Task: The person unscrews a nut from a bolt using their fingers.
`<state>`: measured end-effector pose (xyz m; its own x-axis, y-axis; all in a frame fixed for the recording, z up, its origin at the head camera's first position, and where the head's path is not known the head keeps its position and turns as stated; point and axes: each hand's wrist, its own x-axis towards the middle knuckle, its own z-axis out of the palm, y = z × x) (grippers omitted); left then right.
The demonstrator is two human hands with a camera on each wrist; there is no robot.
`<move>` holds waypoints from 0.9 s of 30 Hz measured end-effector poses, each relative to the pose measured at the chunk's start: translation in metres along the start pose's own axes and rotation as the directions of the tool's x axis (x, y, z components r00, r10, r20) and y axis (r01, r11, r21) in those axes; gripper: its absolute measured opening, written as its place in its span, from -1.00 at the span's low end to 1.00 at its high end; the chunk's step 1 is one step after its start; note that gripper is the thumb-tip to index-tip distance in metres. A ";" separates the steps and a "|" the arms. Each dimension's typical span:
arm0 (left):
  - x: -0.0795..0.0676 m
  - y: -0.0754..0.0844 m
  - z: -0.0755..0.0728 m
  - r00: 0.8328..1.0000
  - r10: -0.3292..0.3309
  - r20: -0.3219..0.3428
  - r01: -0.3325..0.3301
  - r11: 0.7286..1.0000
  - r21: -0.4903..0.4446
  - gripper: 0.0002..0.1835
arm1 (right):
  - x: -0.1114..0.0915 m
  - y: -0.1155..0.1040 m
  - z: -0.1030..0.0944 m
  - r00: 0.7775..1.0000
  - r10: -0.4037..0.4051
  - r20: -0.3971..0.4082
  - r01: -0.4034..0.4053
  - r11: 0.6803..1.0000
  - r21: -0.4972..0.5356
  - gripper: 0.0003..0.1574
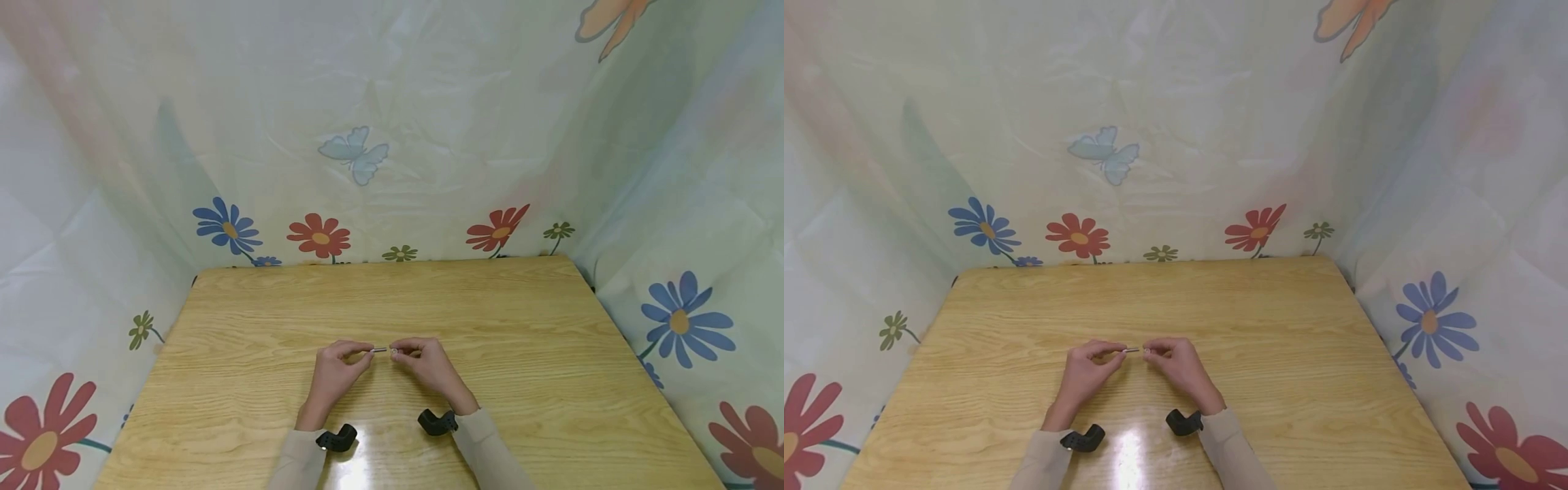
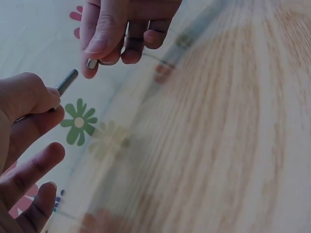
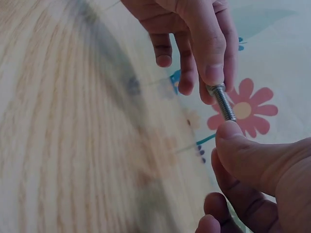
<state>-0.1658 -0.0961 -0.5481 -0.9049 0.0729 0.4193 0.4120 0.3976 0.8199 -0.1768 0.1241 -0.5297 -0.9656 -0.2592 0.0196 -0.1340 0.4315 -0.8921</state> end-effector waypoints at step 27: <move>-0.006 -0.008 0.011 0.985 -0.108 0.137 0.084 0.982 0.167 -0.91 | 0.000 0.011 0.013 0.991 -0.125 0.046 0.133 0.943 -0.304 -0.85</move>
<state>-0.1648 -0.0899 -0.5613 -0.9500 0.1548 0.2711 0.3108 0.5498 0.7753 -0.1752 0.1174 -0.5459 -0.9301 -0.3506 0.1097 -0.3223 0.6352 -0.7019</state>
